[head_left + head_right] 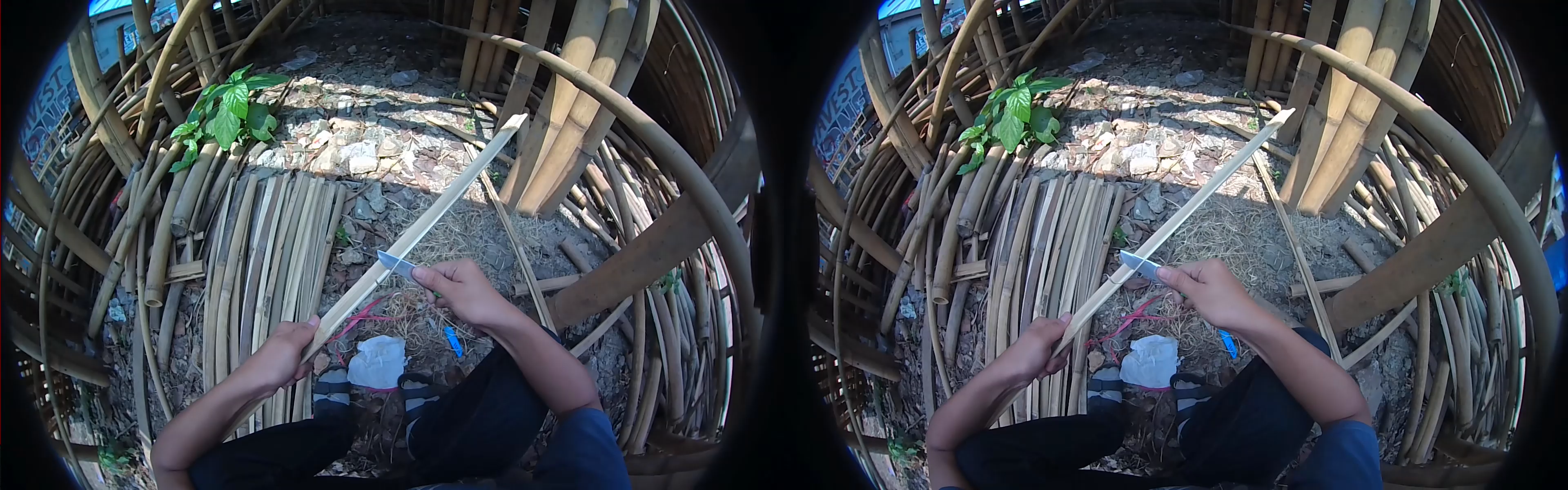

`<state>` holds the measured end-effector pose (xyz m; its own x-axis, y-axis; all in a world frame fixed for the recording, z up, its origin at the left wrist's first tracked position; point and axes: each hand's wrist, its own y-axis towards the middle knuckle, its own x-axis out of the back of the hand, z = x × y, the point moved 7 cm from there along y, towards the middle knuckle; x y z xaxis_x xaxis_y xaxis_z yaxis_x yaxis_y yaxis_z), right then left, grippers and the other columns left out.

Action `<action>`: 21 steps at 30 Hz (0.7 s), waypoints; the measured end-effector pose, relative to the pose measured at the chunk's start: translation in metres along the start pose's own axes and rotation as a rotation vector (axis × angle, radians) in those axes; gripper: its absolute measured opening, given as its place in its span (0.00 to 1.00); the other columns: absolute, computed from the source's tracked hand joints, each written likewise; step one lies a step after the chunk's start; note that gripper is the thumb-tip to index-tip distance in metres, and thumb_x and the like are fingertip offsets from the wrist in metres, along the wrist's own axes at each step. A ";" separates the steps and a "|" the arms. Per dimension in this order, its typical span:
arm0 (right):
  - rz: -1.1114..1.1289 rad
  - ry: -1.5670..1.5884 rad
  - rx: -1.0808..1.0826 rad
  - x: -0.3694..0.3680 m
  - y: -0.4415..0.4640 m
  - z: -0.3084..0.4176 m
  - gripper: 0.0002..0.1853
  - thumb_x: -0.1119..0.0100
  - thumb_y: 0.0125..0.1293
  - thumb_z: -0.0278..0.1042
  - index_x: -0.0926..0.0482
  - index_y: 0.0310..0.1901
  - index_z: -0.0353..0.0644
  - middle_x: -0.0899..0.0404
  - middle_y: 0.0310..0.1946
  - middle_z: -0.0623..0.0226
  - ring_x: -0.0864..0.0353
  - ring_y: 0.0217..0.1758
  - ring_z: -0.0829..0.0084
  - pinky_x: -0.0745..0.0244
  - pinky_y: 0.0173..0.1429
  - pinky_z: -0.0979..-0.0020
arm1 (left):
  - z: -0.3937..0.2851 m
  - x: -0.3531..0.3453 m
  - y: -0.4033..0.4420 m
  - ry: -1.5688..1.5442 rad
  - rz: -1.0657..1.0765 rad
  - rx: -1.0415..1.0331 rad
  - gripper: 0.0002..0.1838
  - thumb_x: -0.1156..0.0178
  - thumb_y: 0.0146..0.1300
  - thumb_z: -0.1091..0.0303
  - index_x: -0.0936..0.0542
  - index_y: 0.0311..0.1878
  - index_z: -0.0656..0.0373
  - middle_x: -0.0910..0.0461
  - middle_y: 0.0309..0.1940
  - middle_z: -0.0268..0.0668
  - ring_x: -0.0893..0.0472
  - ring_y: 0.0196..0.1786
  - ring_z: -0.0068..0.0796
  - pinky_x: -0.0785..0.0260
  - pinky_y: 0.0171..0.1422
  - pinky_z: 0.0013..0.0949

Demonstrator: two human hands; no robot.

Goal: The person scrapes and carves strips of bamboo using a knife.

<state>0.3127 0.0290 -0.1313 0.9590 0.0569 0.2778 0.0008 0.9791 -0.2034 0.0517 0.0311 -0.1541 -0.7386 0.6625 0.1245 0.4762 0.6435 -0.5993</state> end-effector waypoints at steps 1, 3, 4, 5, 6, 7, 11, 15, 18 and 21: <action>-0.007 0.000 -0.003 0.003 0.000 -0.001 0.24 0.42 0.71 0.51 0.17 0.29 0.36 0.25 0.18 0.73 0.28 0.23 0.82 0.33 0.30 0.76 | 0.003 0.001 0.001 0.002 -0.010 0.005 0.32 0.64 0.78 0.46 0.25 0.27 0.61 0.38 0.08 0.30 0.41 0.08 0.22 0.50 0.12 0.28; -0.005 0.001 -0.006 0.007 0.003 -0.004 0.24 0.41 0.71 0.52 0.17 0.29 0.36 0.24 0.19 0.73 0.28 0.24 0.82 0.33 0.30 0.76 | 0.005 0.001 0.002 0.008 -0.014 0.006 0.32 0.64 0.78 0.46 0.25 0.28 0.61 0.38 0.08 0.30 0.41 0.07 0.22 0.50 0.12 0.28; -0.012 0.001 -0.009 0.010 0.004 -0.006 0.24 0.41 0.71 0.52 0.17 0.29 0.36 0.24 0.19 0.73 0.28 0.24 0.82 0.33 0.30 0.76 | 0.005 0.001 0.003 -0.008 -0.020 -0.005 0.31 0.64 0.78 0.46 0.25 0.28 0.61 0.38 0.08 0.30 0.41 0.07 0.22 0.50 0.12 0.28; -0.020 0.015 -0.027 0.012 0.006 -0.010 0.24 0.41 0.71 0.52 0.17 0.29 0.36 0.23 0.20 0.73 0.29 0.23 0.82 0.32 0.30 0.75 | 0.004 0.001 0.002 -0.025 -0.027 -0.017 0.31 0.64 0.78 0.46 0.25 0.28 0.61 0.38 0.08 0.30 0.42 0.07 0.22 0.50 0.12 0.28; -0.030 0.028 -0.042 0.015 0.008 -0.012 0.23 0.40 0.71 0.52 0.17 0.29 0.36 0.23 0.20 0.72 0.29 0.23 0.82 0.32 0.30 0.75 | 0.002 0.001 0.002 -0.019 -0.022 -0.021 0.31 0.64 0.78 0.46 0.25 0.28 0.61 0.38 0.08 0.30 0.42 0.07 0.22 0.50 0.12 0.28; -0.036 0.028 -0.042 0.019 0.010 -0.013 0.23 0.40 0.71 0.52 0.17 0.29 0.36 0.23 0.20 0.72 0.29 0.23 0.82 0.32 0.30 0.75 | 0.001 0.000 0.000 -0.019 -0.021 -0.006 0.31 0.64 0.78 0.46 0.25 0.28 0.61 0.38 0.08 0.30 0.41 0.07 0.21 0.50 0.12 0.28; -0.027 0.021 -0.048 0.025 0.011 -0.008 0.23 0.40 0.70 0.51 0.17 0.28 0.37 0.24 0.19 0.73 0.31 0.22 0.83 0.35 0.28 0.75 | 0.005 0.001 0.000 -0.020 -0.020 0.018 0.31 0.63 0.77 0.46 0.26 0.26 0.60 0.37 0.08 0.31 0.41 0.08 0.21 0.50 0.12 0.27; -0.036 0.075 -0.061 0.033 0.013 -0.005 0.23 0.39 0.70 0.51 0.19 0.26 0.39 0.26 0.18 0.73 0.32 0.21 0.83 0.38 0.25 0.77 | 0.008 0.002 0.002 -0.008 -0.028 0.006 0.31 0.63 0.77 0.46 0.26 0.25 0.60 0.37 0.08 0.31 0.41 0.08 0.20 0.50 0.12 0.27; -0.135 0.078 -0.089 0.056 0.021 -0.015 0.25 0.45 0.73 0.54 0.25 0.23 0.43 0.35 0.14 0.78 0.44 0.15 0.86 0.51 0.20 0.77 | 0.011 0.003 -0.001 -0.025 -0.045 0.025 0.32 0.63 0.78 0.47 0.27 0.23 0.60 0.37 0.08 0.31 0.42 0.07 0.21 0.50 0.12 0.28; -0.184 0.178 -0.154 0.093 0.030 -0.028 0.27 0.48 0.73 0.57 0.29 0.22 0.46 0.40 0.13 0.80 0.47 0.14 0.86 0.54 0.19 0.78 | 0.018 0.001 -0.004 -0.011 0.006 0.041 0.32 0.63 0.78 0.48 0.27 0.23 0.60 0.38 0.08 0.31 0.42 0.07 0.22 0.50 0.12 0.28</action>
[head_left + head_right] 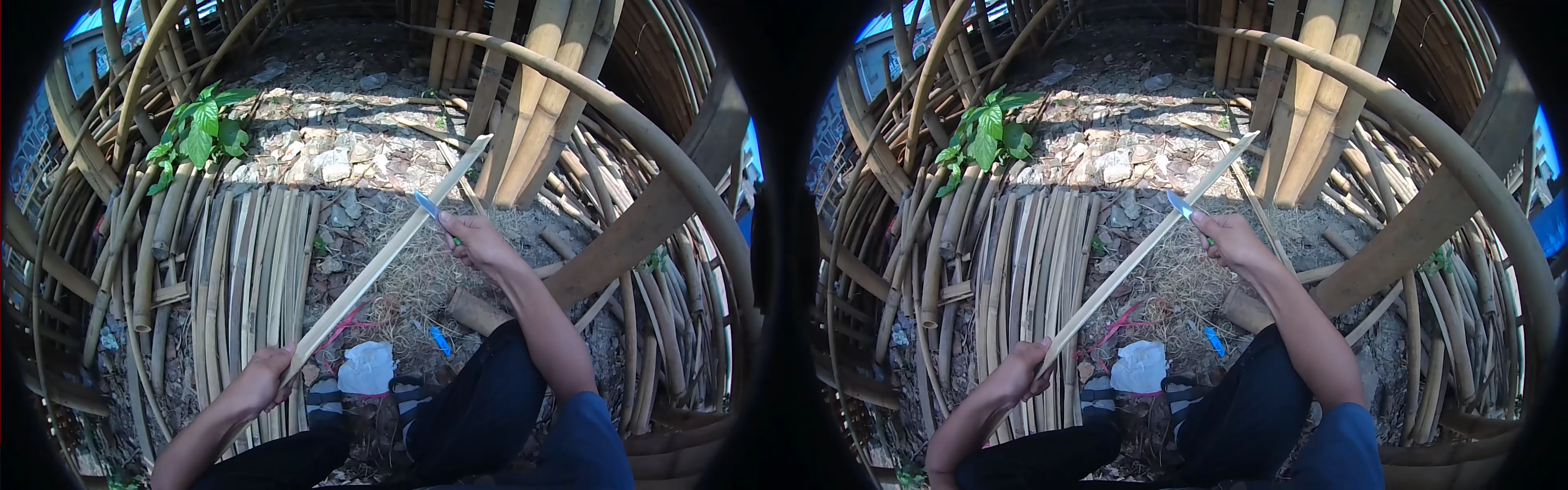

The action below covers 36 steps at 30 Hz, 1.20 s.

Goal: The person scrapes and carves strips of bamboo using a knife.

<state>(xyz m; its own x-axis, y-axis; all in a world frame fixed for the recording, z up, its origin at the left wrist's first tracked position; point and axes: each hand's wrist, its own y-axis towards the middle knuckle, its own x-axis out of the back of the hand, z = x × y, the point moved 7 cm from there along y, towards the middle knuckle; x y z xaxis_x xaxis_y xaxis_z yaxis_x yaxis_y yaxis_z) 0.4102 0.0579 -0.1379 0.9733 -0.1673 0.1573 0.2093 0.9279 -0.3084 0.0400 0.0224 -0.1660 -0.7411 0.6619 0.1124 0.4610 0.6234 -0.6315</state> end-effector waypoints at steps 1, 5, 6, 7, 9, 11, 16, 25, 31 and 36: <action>0.017 -0.029 -0.086 0.006 -0.002 0.000 0.28 0.48 0.73 0.58 0.29 0.21 0.44 0.37 0.14 0.75 0.42 0.16 0.83 0.49 0.20 0.78 | 0.004 0.000 0.000 -0.013 0.005 0.015 0.31 0.63 0.78 0.49 0.27 0.23 0.61 0.38 0.07 0.31 0.42 0.07 0.22 0.50 0.12 0.28; 0.055 0.023 -0.058 -0.010 -0.006 -0.011 0.28 0.49 0.74 0.58 0.31 0.22 0.45 0.40 0.14 0.78 0.46 0.15 0.85 0.53 0.19 0.78 | 0.002 -0.004 0.000 -0.096 0.050 0.068 0.31 0.62 0.79 0.49 0.29 0.21 0.60 0.39 0.07 0.31 0.42 0.07 0.21 0.51 0.11 0.27; 0.098 0.012 -0.046 -0.028 -0.018 -0.010 0.28 0.51 0.74 0.59 0.31 0.22 0.46 0.42 0.13 0.80 0.50 0.14 0.86 0.56 0.19 0.77 | 0.002 -0.006 -0.001 -0.167 0.081 0.098 0.31 0.63 0.79 0.50 0.30 0.21 0.59 0.40 0.07 0.31 0.43 0.07 0.21 0.52 0.11 0.26; 0.176 -0.009 -0.023 -0.048 -0.029 -0.010 0.28 0.50 0.74 0.58 0.29 0.22 0.44 0.38 0.14 0.77 0.44 0.17 0.85 0.50 0.20 0.77 | 0.000 -0.008 0.001 -0.221 0.147 0.076 0.31 0.64 0.79 0.51 0.32 0.20 0.58 0.41 0.06 0.31 0.43 0.07 0.21 0.52 0.10 0.25; 0.265 -0.025 -0.002 -0.083 -0.047 -0.016 0.28 0.49 0.74 0.58 0.26 0.22 0.43 0.33 0.16 0.74 0.38 0.19 0.84 0.44 0.22 0.77 | -0.007 -0.010 0.000 -0.241 0.159 0.084 0.31 0.64 0.80 0.51 0.33 0.20 0.59 0.42 0.06 0.30 0.43 0.07 0.21 0.52 0.10 0.26; 0.381 -0.038 0.110 -0.110 -0.061 -0.016 0.28 0.49 0.75 0.56 0.25 0.22 0.41 0.31 0.17 0.74 0.35 0.21 0.83 0.38 0.25 0.77 | -0.006 -0.012 -0.003 -0.257 0.170 0.096 0.30 0.64 0.80 0.52 0.33 0.21 0.59 0.43 0.06 0.30 0.44 0.07 0.21 0.52 0.10 0.26; 0.354 -0.122 0.183 -0.103 -0.052 -0.011 0.27 0.50 0.76 0.52 0.27 0.21 0.43 0.37 0.15 0.78 0.41 0.19 0.85 0.44 0.26 0.78 | -0.007 -0.009 -0.004 -0.213 0.117 0.050 0.30 0.65 0.80 0.52 0.33 0.21 0.59 0.44 0.06 0.30 0.44 0.07 0.22 0.52 0.11 0.26; 0.127 -0.024 -0.015 -0.053 -0.032 -0.006 0.28 0.47 0.74 0.55 0.28 0.20 0.42 0.34 0.16 0.75 0.40 0.19 0.83 0.44 0.25 0.76 | 0.006 -0.001 -0.002 -0.194 0.121 0.051 0.30 0.64 0.79 0.51 0.32 0.22 0.60 0.42 0.06 0.32 0.42 0.07 0.22 0.51 0.11 0.26; 0.398 -0.111 0.091 -0.118 -0.059 -0.020 0.29 0.49 0.75 0.54 0.26 0.20 0.41 0.32 0.14 0.74 0.36 0.18 0.81 0.39 0.25 0.74 | 0.005 0.002 -0.002 -0.074 0.012 0.049 0.29 0.62 0.78 0.50 0.27 0.26 0.60 0.37 0.08 0.32 0.41 0.07 0.23 0.51 0.11 0.27; 0.393 -0.150 0.103 -0.116 -0.054 -0.017 0.29 0.46 0.74 0.53 0.25 0.19 0.40 0.32 0.14 0.75 0.34 0.18 0.82 0.37 0.25 0.74 | 0.001 0.011 -0.004 0.119 -0.169 -0.039 0.29 0.61 0.78 0.49 0.24 0.31 0.64 0.34 0.11 0.31 0.35 0.11 0.24 0.44 0.18 0.30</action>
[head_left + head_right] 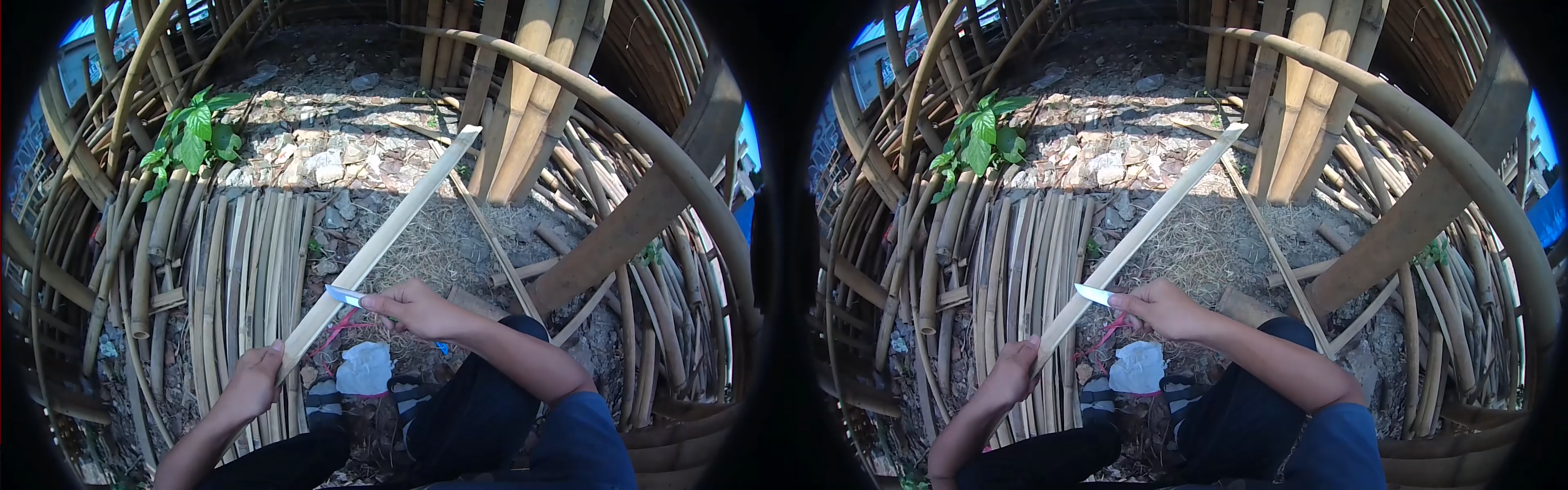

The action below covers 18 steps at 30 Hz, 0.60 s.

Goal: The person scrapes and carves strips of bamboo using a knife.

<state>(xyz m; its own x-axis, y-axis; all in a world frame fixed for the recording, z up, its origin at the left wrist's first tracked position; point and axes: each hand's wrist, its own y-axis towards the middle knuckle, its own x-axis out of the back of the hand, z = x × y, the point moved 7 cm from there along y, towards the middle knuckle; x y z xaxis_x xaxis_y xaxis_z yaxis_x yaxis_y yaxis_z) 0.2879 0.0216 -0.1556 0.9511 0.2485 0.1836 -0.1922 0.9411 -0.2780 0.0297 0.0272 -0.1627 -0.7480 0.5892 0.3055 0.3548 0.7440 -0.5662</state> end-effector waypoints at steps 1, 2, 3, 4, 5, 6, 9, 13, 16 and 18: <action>-0.012 -0.048 0.002 0.005 0.000 0.003 0.29 0.46 0.74 0.53 0.25 0.19 0.40 0.32 0.13 0.75 0.34 0.18 0.82 0.37 0.25 0.74 | -0.004 0.004 0.000 0.062 -0.061 -0.072 0.29 0.60 0.78 0.49 0.24 0.32 0.65 0.34 0.12 0.31 0.33 0.13 0.24 0.41 0.20 0.31; -0.012 -0.047 0.005 0.007 0.001 0.002 0.29 0.46 0.74 0.53 0.25 0.19 0.40 0.32 0.13 0.75 0.34 0.18 0.82 0.37 0.25 0.74 | -0.006 0.004 -0.001 0.063 -0.063 -0.073 0.29 0.60 0.78 0.49 0.24 0.32 0.65 0.34 0.12 0.31 0.33 0.13 0.24 0.41 0.20 0.31; -0.043 -0.042 0.029 0.010 0.003 0.001 0.29 0.46 0.73 0.53 0.25 0.18 0.40 0.33 0.13 0.75 0.35 0.18 0.82 0.39 0.25 0.74 | -0.012 0.003 -0.005 0.065 -0.073 -0.059 0.29 0.60 0.78 0.49 0.24 0.31 0.66 0.34 0.12 0.31 0.32 0.14 0.24 0.40 0.22 0.32; -0.076 -0.037 0.052 0.013 0.004 0.000 0.29 0.45 0.73 0.53 0.25 0.18 0.40 0.33 0.13 0.75 0.36 0.17 0.82 0.40 0.24 0.73 | -0.015 0.004 -0.007 0.068 -0.083 -0.046 0.29 0.60 0.78 0.50 0.25 0.31 0.66 0.34 0.13 0.31 0.31 0.16 0.24 0.38 0.24 0.33; -0.076 -0.036 0.054 0.017 0.005 -0.001 0.29 0.45 0.73 0.53 0.25 0.18 0.40 0.33 0.13 0.75 0.36 0.17 0.82 0.40 0.24 0.73 | -0.014 0.005 -0.007 0.069 -0.084 -0.046 0.29 0.60 0.78 0.50 0.25 0.31 0.66 0.34 0.13 0.31 0.31 0.16 0.24 0.38 0.24 0.33; -0.135 -0.021 0.035 0.026 0.006 -0.002 0.29 0.45 0.73 0.53 0.25 0.18 0.40 0.34 0.12 0.75 0.37 0.17 0.82 0.41 0.24 0.73 | -0.012 0.006 -0.006 0.073 -0.089 -0.038 0.28 0.60 0.78 0.50 0.25 0.31 0.65 0.34 0.13 0.31 0.32 0.15 0.24 0.39 0.23 0.33; -0.256 0.051 -0.065 0.076 0.003 -0.003 0.28 0.46 0.74 0.53 0.26 0.19 0.41 0.34 0.13 0.75 0.38 0.17 0.83 0.43 0.24 0.75 | -0.002 0.006 -0.010 0.060 -0.077 0.000 0.28 0.59 0.78 0.50 0.25 0.31 0.65 0.33 0.13 0.32 0.32 0.15 0.24 0.39 0.23 0.33; -0.324 0.104 -0.075 0.080 0.007 -0.009 0.28 0.49 0.75 0.55 0.27 0.20 0.42 0.33 0.15 0.76 0.38 0.18 0.84 0.43 0.25 0.77 | 0.000 0.003 -0.006 0.019 -0.039 0.041 0.28 0.59 0.78 0.49 0.24 0.31 0.64 0.33 0.13 0.32 0.32 0.14 0.23 0.41 0.21 0.31; -0.143 0.094 0.010 0.018 0.005 -0.005 0.29 0.49 0.74 0.57 0.27 0.21 0.42 0.33 0.15 0.75 0.37 0.19 0.83 0.42 0.25 0.77 | -0.001 0.002 -0.003 -0.019 -0.019 0.045 0.29 0.59 0.78 0.49 0.22 0.33 0.64 0.32 0.13 0.32 0.32 0.14 0.24 0.42 0.20 0.30; -0.051 0.023 0.094 -0.002 0.004 -0.005 0.29 0.50 0.74 0.57 0.26 0.22 0.42 0.31 0.17 0.75 0.33 0.21 0.82 0.36 0.28 0.76 | 0.002 0.002 -0.004 -0.051 0.016 0.074 0.29 0.58 0.77 0.47 0.20 0.36 0.64 0.32 0.13 0.33 0.32 0.13 0.25 0.41 0.20 0.30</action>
<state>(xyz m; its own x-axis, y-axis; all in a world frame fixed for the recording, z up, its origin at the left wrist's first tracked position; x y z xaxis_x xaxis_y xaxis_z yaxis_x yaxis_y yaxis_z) 0.2868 0.0240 -0.1622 0.9654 0.1953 0.1728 -0.1642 0.9701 -0.1789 0.0256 0.0250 -0.1609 -0.7708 0.5828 0.2572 0.3263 0.7080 -0.6264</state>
